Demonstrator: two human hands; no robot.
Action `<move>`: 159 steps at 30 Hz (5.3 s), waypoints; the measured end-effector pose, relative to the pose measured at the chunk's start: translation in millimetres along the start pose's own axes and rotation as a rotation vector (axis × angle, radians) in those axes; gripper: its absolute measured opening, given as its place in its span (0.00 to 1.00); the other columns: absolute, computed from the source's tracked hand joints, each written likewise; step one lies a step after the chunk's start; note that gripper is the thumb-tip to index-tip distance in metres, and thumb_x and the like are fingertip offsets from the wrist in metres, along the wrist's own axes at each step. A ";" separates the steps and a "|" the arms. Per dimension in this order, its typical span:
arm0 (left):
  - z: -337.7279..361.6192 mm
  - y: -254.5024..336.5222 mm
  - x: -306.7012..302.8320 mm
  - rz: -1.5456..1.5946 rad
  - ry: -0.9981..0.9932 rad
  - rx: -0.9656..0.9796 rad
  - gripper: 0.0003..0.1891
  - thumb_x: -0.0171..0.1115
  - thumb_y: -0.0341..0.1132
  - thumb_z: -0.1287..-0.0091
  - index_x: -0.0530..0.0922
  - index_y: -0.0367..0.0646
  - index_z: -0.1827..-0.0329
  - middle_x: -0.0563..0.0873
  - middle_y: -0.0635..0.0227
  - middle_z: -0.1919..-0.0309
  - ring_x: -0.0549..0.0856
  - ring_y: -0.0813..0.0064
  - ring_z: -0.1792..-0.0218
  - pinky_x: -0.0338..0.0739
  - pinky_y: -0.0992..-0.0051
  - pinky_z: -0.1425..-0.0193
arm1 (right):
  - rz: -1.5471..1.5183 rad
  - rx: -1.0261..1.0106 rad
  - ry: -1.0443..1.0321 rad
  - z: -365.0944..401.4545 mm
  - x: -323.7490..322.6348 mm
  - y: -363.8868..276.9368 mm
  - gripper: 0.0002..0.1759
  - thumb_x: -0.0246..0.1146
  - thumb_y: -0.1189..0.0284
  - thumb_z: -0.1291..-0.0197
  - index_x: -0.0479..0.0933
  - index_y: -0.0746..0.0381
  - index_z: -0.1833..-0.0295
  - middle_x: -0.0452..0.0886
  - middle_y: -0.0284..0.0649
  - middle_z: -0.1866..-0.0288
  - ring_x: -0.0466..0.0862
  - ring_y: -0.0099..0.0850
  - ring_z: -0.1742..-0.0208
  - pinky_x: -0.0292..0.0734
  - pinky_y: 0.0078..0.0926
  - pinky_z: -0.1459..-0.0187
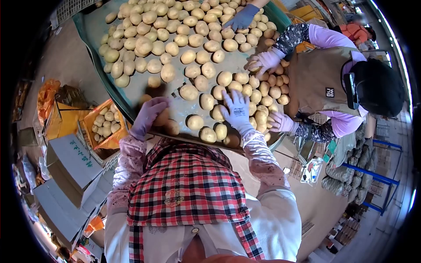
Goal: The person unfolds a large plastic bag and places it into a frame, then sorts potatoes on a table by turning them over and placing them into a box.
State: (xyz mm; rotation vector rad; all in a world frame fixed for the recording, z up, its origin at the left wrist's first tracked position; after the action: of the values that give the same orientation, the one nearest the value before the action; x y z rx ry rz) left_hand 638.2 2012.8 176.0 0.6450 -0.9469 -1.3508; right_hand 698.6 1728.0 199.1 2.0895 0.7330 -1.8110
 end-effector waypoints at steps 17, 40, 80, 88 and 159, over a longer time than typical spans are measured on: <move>-50.4 3.5 116.9 -0.486 -0.451 0.530 0.10 0.63 0.32 0.40 0.79 0.39 0.57 0.85 0.62 0.60 0.84 0.65 0.58 0.78 0.69 0.48 | -0.253 0.313 -0.218 92.0 10.2 33.3 0.13 0.61 0.59 0.36 0.81 0.55 0.54 0.79 0.41 0.55 0.78 0.44 0.51 0.69 0.45 0.45; -35.5 8.9 65.5 -0.541 -0.399 0.842 0.10 0.56 0.29 0.36 0.82 0.40 0.54 0.84 0.59 0.53 0.83 0.62 0.52 0.77 0.72 0.45 | -0.143 -0.282 0.036 -103.9 33.1 -86.5 0.21 0.58 0.55 0.39 0.76 0.52 0.44 0.68 0.47 0.30 0.65 0.50 0.30 0.54 0.60 0.31; -60.6 41.6 124.2 -0.126 -0.266 0.492 0.20 0.46 0.27 0.24 0.67 0.35 0.31 0.78 0.60 0.38 0.78 0.68 0.38 0.73 0.64 0.32 | -2.521 0.397 0.104 -58.8 18.2 23.5 0.23 0.56 0.77 0.35 0.68 0.65 0.34 0.78 0.53 0.40 0.84 0.46 0.45 0.87 0.33 0.55; -61.1 24.5 126.0 -0.159 -0.264 0.519 0.25 0.44 0.43 0.22 0.66 0.33 0.31 0.79 0.57 0.41 0.79 0.68 0.41 0.73 0.66 0.34 | -2.627 0.730 0.229 -2.3 31.9 26.5 0.16 0.56 0.71 0.32 0.74 0.63 0.42 0.82 0.49 0.48 0.86 0.44 0.52 0.87 0.36 0.56; -46.2 -74.0 84.9 -0.002 -0.132 -0.324 0.10 0.60 0.33 0.33 0.79 0.37 0.54 0.84 0.69 0.63 0.82 0.81 0.63 0.79 0.76 0.61 | -0.331 -0.162 0.101 -65.4 38.9 -85.2 0.24 0.61 0.59 0.39 0.74 0.53 0.38 0.73 0.42 0.36 0.66 0.45 0.30 0.55 0.58 0.30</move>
State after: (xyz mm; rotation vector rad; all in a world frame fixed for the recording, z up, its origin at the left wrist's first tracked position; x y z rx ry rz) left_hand 636.3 1912.8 106.6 0.3133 -0.8065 -1.5220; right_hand 710.4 1840.4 182.3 2.0594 1.2733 -1.7397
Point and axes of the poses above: each hand's wrist, its own z-axis away from the middle knuckle, its own x-axis out of the palm, y = z × x, the point moved 10 cm from there along -z, towards the middle knuckle
